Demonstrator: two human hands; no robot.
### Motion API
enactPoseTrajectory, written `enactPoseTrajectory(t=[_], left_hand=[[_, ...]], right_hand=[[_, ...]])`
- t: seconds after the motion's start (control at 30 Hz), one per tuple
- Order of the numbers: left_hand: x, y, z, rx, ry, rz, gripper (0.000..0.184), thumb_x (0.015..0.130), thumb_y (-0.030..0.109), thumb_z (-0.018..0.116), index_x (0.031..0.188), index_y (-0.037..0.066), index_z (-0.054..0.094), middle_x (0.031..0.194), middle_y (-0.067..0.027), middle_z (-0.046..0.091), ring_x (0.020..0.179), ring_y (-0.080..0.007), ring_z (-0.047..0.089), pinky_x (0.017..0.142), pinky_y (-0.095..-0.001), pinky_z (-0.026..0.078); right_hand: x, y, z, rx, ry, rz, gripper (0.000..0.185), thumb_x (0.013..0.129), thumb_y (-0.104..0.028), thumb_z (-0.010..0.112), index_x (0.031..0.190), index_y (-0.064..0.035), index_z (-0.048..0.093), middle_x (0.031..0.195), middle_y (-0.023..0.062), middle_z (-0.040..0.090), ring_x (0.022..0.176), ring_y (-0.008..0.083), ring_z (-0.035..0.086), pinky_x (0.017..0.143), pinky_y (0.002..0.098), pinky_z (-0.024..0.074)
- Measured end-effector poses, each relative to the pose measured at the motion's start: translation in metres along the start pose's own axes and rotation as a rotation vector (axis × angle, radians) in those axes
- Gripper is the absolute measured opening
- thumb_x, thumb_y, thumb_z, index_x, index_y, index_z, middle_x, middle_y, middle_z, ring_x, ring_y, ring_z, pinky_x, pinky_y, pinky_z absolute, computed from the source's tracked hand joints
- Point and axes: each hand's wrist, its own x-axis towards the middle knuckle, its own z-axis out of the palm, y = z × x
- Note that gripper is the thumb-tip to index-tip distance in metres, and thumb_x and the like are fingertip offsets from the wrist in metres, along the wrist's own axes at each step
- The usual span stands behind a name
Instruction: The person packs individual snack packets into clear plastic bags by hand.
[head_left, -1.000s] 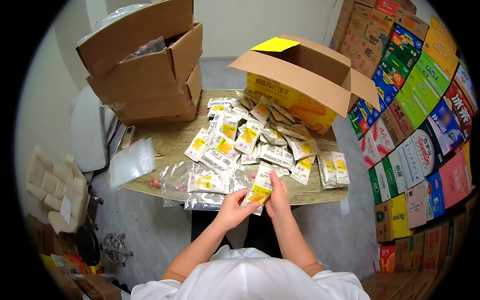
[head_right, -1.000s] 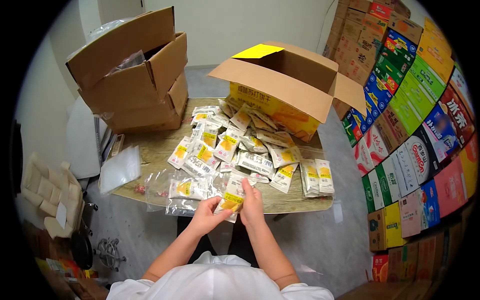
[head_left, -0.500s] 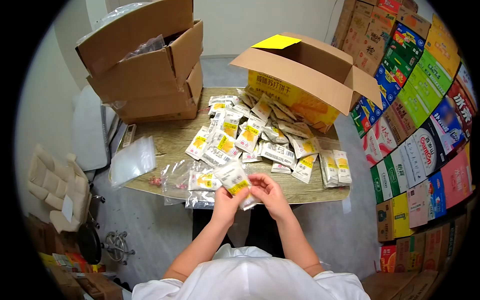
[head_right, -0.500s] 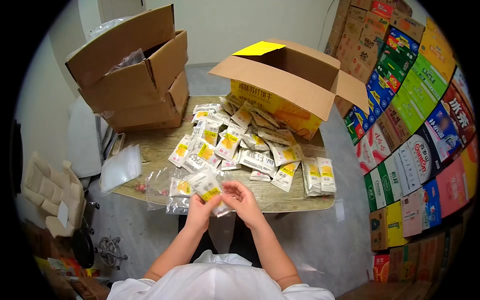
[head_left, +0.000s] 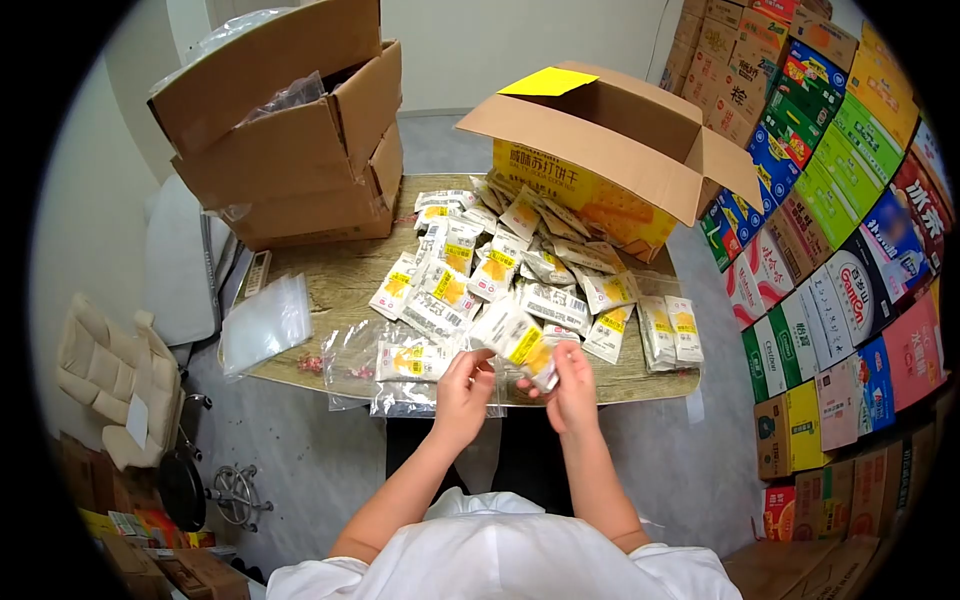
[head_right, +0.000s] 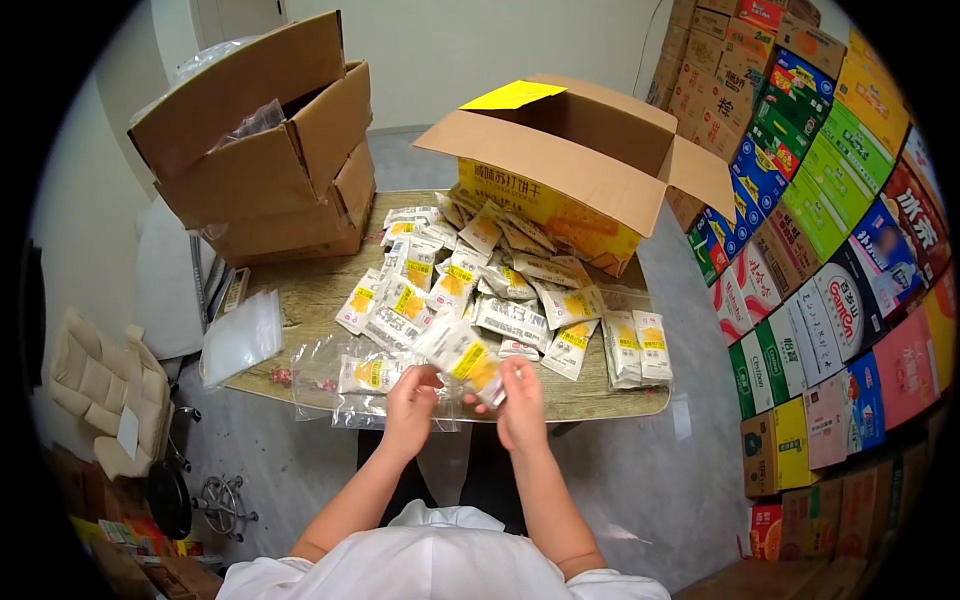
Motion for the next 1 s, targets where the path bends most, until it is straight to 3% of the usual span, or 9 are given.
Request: enactPoseTrajectory(t=[0.07,0.1,0.3,0.63,0.73,0.8,1.0], left_hand=[[0.001,0.009,0.006,0.676,0.009,0.199,0.030,0.081,0.028,0.069,0.089,0.002,0.057,0.073,-0.0065,0.052,0.062,-0.0190,0.051,0.057,-0.0319,0.042],[0.002,0.006,0.008,0.780,0.022,0.271,0.027,0.072,0.021,0.073,0.083,0.004,0.056,0.074,-0.0090,0.051,0.063,-0.0255,0.053,0.055,-0.0353,0.042],[0.007,-0.010,0.021,1.041,0.041,0.295,0.031,0.065,0.022,0.074,0.076,0.006,0.051,0.076,-0.0102,0.052,0.068,-0.0300,0.057,0.056,-0.0405,0.045],[0.011,0.001,0.012,1.148,-0.103,0.253,0.021,0.063,0.014,0.067,0.078,0.005,0.056,0.076,-0.0115,0.056,0.065,-0.0310,0.061,0.055,-0.0415,0.049],[0.012,0.000,0.001,1.160,-0.101,0.133,0.013,0.066,0.017,0.063,0.070,0.005,0.059,0.068,-0.0131,0.060,0.060,-0.0318,0.061,0.054,-0.0426,0.049],[0.015,-0.003,-0.006,1.040,-0.066,0.044,0.017,0.070,0.020,0.060,0.063,0.004,0.061,0.061,-0.0158,0.060,0.057,-0.0337,0.060,0.054,-0.0446,0.049],[0.017,-0.004,-0.014,0.750,-0.021,-0.071,0.023,0.082,0.017,0.054,0.068,0.000,0.059,0.061,-0.0209,0.057,0.058,-0.0392,0.057,0.055,-0.0465,0.044]], right_hand=[[0.002,-0.012,-0.005,-0.069,0.097,-0.081,0.025,0.094,-0.015,0.054,0.113,-0.0061,0.040,0.097,0.0143,0.064,0.065,0.0214,0.066,0.046,0.0241,0.0504],[0.003,-0.017,-0.008,-0.094,0.099,-0.089,0.032,0.092,-0.012,0.057,0.117,-0.0059,0.037,0.098,0.0144,0.064,0.066,0.0202,0.066,0.047,0.0226,0.0501],[0.000,-0.026,-0.019,-0.201,0.132,-0.133,0.036,0.090,-0.005,0.058,0.120,-0.0044,0.039,0.097,0.0136,0.064,0.066,0.0186,0.065,0.048,0.0223,0.0507],[-0.006,-0.032,-0.025,-0.353,0.157,-0.163,0.041,0.090,-0.002,0.053,0.127,-0.0053,0.035,0.096,0.0149,0.064,0.066,0.0164,0.064,0.053,0.0223,0.0502],[-0.012,-0.038,-0.022,-0.370,0.151,-0.170,0.042,0.090,0.000,0.052,0.127,-0.0056,0.034,0.095,0.0151,0.065,0.065,0.0155,0.064,0.052,0.0217,0.0492],[-0.014,-0.040,-0.025,-0.385,0.143,-0.160,0.042,0.090,0.000,0.052,0.127,-0.0056,0.034,0.093,0.0152,0.065,0.063,0.0151,0.063,0.051,0.0214,0.0486],[-0.022,-0.047,-0.016,-0.444,0.089,-0.130,0.043,0.088,0.001,0.055,0.126,-0.0053,0.036,0.090,0.0153,0.065,0.058,0.0125,0.061,0.047,0.0195,0.0463]])
